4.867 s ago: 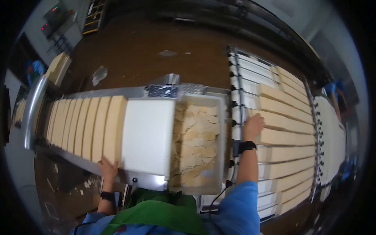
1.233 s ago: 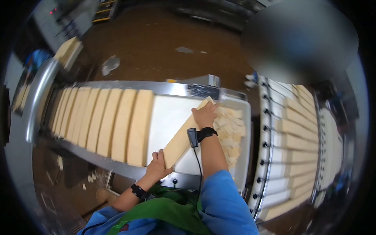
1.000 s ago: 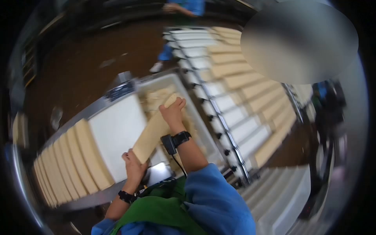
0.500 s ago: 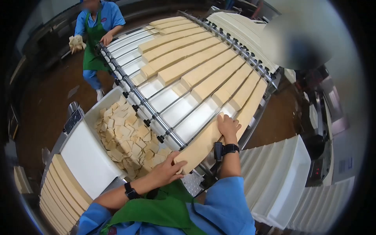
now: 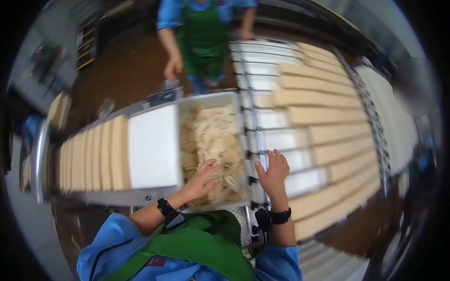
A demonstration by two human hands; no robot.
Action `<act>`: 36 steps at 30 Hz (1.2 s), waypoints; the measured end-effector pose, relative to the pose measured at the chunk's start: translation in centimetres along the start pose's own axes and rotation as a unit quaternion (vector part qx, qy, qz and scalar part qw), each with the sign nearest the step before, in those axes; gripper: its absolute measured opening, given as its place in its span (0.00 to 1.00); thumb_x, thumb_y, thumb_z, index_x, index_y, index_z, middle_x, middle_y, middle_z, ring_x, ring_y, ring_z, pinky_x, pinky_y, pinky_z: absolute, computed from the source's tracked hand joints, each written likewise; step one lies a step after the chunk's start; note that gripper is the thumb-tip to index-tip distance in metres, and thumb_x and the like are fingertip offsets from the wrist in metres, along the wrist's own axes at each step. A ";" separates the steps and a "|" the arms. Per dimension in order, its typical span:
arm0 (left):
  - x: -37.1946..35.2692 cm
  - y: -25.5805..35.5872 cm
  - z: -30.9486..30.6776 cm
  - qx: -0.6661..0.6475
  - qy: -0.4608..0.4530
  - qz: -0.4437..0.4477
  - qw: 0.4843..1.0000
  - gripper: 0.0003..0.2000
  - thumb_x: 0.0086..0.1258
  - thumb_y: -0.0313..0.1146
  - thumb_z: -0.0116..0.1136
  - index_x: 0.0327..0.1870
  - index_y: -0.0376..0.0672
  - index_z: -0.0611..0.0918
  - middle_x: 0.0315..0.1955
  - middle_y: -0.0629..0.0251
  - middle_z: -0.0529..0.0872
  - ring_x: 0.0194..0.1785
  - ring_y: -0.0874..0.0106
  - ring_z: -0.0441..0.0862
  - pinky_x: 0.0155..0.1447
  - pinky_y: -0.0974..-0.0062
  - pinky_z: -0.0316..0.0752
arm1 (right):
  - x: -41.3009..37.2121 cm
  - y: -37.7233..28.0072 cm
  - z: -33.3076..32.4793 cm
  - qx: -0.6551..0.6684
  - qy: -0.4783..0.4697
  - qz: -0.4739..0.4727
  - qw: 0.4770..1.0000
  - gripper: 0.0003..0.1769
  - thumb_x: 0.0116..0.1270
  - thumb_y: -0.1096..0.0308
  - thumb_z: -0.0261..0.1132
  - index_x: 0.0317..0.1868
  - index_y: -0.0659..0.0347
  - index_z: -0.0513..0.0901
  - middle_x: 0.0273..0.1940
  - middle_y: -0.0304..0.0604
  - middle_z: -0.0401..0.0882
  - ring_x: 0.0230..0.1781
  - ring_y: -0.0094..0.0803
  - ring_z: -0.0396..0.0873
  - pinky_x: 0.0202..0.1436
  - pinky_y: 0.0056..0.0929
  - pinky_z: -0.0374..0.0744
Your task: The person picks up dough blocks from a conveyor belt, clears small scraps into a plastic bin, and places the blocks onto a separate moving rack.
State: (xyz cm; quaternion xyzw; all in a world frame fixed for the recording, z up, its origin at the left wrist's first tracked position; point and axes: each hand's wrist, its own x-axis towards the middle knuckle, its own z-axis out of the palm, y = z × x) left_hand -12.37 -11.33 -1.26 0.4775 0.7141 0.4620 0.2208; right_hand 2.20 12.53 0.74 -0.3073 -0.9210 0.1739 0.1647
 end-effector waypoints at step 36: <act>-17.0 -10.7 -18.2 0.139 0.105 -0.369 0.913 0.45 0.56 0.46 0.71 0.65 0.29 0.56 0.53 0.37 0.66 0.48 0.41 0.78 0.48 0.53 0.79 | 13.9 -30.9 26.3 0.042 -0.141 0.129 0.981 0.52 0.54 0.43 0.68 0.67 0.75 0.59 0.73 0.69 0.44 0.72 0.69 0.53 0.65 0.53 0.71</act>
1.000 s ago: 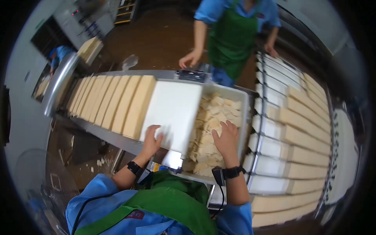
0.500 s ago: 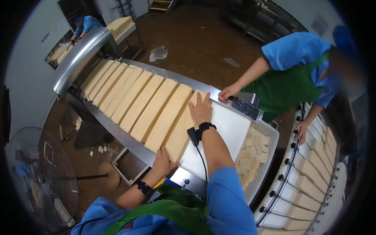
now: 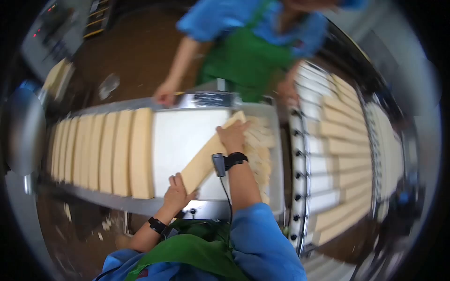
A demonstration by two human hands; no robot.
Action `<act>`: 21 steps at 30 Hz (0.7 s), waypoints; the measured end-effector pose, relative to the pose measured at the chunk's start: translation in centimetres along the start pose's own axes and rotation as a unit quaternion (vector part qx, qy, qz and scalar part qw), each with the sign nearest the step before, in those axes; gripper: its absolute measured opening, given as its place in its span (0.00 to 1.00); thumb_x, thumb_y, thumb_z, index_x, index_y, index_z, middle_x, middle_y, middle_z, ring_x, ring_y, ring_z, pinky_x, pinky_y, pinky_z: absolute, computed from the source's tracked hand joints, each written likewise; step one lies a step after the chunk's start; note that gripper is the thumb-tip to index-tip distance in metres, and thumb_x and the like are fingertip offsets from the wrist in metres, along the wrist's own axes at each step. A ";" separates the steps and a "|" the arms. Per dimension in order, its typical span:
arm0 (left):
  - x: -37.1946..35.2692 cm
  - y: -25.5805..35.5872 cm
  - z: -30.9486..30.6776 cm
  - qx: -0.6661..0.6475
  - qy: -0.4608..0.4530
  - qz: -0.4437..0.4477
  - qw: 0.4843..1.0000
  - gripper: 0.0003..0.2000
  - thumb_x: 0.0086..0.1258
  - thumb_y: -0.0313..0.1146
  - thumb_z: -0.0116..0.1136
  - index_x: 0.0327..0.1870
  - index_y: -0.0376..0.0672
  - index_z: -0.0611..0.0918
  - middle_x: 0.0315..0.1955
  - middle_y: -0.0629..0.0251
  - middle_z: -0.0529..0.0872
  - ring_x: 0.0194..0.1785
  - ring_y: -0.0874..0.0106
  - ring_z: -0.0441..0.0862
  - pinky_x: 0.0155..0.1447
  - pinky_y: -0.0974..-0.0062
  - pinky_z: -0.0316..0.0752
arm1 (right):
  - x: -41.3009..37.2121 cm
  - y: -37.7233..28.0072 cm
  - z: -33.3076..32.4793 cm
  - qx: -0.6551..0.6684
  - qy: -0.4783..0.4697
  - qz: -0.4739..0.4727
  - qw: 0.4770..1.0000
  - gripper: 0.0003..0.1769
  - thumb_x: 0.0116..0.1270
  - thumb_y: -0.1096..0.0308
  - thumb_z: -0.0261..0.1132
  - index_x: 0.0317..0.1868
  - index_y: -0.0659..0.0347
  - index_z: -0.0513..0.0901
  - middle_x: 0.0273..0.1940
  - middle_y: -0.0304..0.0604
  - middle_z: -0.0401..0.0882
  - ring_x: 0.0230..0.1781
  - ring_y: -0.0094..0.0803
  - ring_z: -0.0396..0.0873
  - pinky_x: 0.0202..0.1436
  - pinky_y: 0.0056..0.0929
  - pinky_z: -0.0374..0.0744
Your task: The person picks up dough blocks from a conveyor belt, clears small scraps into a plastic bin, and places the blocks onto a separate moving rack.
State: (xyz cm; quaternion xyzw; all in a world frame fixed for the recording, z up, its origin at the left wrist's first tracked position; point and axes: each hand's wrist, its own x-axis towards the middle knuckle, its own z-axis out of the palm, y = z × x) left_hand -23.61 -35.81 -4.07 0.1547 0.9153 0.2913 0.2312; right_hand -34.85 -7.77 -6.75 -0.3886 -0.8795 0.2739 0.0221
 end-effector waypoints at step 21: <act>-4.1 33.2 21.8 -0.152 -0.254 0.496 0.816 0.30 0.65 0.28 0.61 0.68 0.39 0.64 0.64 0.44 0.60 0.65 0.48 0.66 0.66 0.61 0.67 | -13.7 46.4 -33.0 -0.125 0.259 0.314 0.905 0.37 0.70 0.39 0.50 0.72 0.51 0.66 0.69 0.54 0.66 0.70 0.59 0.59 0.70 0.63 0.51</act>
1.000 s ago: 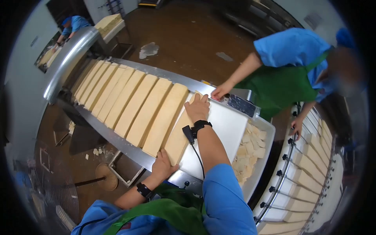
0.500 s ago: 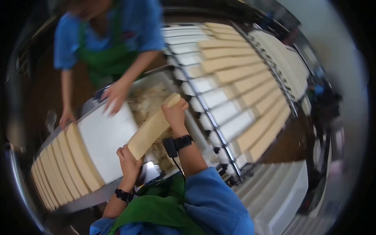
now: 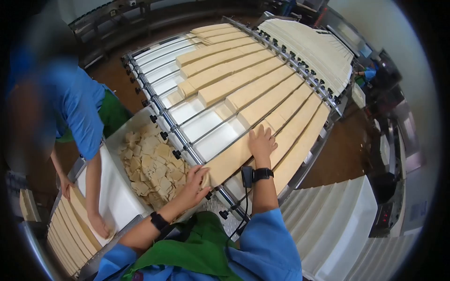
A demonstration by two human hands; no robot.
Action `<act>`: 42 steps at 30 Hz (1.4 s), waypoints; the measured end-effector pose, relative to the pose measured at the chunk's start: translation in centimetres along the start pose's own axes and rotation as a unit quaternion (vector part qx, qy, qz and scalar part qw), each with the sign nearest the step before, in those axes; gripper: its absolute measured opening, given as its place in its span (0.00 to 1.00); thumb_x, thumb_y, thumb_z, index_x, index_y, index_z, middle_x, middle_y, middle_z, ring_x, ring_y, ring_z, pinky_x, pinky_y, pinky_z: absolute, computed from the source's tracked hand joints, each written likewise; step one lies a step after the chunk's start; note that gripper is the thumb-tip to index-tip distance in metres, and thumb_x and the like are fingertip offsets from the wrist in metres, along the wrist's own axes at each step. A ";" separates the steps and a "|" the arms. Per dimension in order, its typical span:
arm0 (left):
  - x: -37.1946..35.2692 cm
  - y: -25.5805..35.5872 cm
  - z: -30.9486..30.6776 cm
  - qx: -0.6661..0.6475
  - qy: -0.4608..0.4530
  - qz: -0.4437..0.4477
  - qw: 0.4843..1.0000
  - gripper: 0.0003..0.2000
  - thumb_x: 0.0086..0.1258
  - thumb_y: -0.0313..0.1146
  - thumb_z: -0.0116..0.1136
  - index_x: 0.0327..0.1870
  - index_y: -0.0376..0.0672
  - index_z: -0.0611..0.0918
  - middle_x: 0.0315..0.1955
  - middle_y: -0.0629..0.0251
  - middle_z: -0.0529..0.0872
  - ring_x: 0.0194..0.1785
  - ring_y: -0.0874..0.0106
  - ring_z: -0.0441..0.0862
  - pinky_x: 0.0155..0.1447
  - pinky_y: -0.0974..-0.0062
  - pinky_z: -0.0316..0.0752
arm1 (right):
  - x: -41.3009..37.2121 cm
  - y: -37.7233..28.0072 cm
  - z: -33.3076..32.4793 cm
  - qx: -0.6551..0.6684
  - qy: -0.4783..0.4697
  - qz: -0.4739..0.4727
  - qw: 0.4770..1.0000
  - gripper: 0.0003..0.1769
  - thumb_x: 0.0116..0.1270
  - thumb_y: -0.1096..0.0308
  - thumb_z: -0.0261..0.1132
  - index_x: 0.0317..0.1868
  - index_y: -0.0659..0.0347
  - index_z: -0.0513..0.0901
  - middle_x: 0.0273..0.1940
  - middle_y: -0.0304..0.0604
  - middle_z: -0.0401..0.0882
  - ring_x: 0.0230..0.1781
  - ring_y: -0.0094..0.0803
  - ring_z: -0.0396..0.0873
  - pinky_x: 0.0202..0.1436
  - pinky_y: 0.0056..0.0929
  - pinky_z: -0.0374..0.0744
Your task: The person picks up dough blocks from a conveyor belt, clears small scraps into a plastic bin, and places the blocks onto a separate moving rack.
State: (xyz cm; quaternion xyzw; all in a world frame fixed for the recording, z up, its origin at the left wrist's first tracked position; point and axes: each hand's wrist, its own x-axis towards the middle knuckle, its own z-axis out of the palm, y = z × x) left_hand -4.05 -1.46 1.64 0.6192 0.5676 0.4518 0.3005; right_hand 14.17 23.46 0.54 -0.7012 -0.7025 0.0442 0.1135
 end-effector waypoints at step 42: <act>-49.1 -9.3 -20.6 0.174 0.461 -0.597 0.633 0.52 0.53 0.46 0.73 0.69 0.26 0.52 0.59 0.36 0.65 0.62 0.42 0.66 0.64 0.56 0.69 | -56.5 -57.2 15.6 0.040 -0.260 -0.661 0.703 0.42 0.65 0.40 0.60 0.74 0.53 0.63 0.76 0.58 0.47 0.73 0.56 0.54 0.71 0.56 0.58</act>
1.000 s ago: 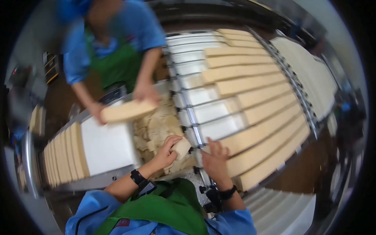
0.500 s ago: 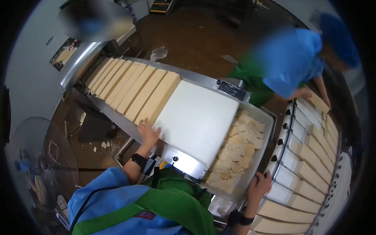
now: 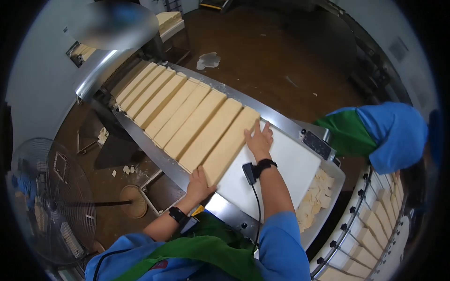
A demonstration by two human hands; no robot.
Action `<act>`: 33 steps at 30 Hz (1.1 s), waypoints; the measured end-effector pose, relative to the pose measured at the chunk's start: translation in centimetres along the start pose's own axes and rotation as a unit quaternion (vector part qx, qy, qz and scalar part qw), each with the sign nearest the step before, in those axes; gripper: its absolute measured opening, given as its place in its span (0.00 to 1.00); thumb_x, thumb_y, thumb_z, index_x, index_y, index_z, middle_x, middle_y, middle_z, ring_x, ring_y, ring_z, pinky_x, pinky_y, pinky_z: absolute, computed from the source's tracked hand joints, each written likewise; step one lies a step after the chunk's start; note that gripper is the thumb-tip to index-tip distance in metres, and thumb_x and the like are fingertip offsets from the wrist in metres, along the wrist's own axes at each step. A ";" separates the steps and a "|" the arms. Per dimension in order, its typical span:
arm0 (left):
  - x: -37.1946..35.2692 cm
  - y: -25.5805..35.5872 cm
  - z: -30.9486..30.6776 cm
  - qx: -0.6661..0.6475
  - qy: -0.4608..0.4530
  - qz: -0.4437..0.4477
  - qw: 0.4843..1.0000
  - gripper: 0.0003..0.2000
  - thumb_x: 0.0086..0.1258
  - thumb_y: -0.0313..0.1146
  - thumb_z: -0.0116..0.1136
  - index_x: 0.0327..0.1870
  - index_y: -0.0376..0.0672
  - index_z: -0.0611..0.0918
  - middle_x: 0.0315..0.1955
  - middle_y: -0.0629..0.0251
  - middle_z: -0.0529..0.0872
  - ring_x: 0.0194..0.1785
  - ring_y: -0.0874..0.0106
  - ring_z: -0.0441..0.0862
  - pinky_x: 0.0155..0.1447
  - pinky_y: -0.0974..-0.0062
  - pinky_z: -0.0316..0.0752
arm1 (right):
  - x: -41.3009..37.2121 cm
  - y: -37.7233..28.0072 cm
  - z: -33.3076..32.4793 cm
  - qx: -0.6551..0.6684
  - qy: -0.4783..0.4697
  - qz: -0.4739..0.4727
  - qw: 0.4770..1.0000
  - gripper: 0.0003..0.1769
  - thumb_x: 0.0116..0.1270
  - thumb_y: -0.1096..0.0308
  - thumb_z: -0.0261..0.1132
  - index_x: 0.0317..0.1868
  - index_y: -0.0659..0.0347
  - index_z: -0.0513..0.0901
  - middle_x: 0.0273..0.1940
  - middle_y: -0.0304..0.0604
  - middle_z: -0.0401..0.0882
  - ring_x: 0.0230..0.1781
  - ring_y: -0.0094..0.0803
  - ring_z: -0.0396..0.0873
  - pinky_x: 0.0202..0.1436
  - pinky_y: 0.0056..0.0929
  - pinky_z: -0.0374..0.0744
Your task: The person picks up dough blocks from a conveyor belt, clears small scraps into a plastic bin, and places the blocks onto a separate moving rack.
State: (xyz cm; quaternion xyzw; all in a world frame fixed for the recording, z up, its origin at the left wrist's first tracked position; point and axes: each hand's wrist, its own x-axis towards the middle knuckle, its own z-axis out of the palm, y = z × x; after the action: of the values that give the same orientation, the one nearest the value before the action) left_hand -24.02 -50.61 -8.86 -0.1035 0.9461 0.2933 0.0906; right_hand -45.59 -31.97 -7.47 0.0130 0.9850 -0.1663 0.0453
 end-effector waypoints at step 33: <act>-17.7 36.0 13.4 -0.177 -0.229 0.543 0.788 0.38 0.54 0.31 0.71 0.68 0.42 0.66 0.65 0.43 0.60 0.65 0.45 0.67 0.63 0.59 0.71 | -46.9 42.8 -24.1 0.141 0.282 0.662 0.680 0.37 0.63 0.46 0.58 0.65 0.65 0.68 0.66 0.62 0.64 0.64 0.61 0.65 0.65 0.53 0.66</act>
State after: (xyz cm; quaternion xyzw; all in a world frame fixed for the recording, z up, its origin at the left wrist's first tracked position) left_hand -14.52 -11.39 3.66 0.4834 0.7295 0.4712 0.1103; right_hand 0.79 15.87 5.66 0.7138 0.6508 -0.2184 -0.1384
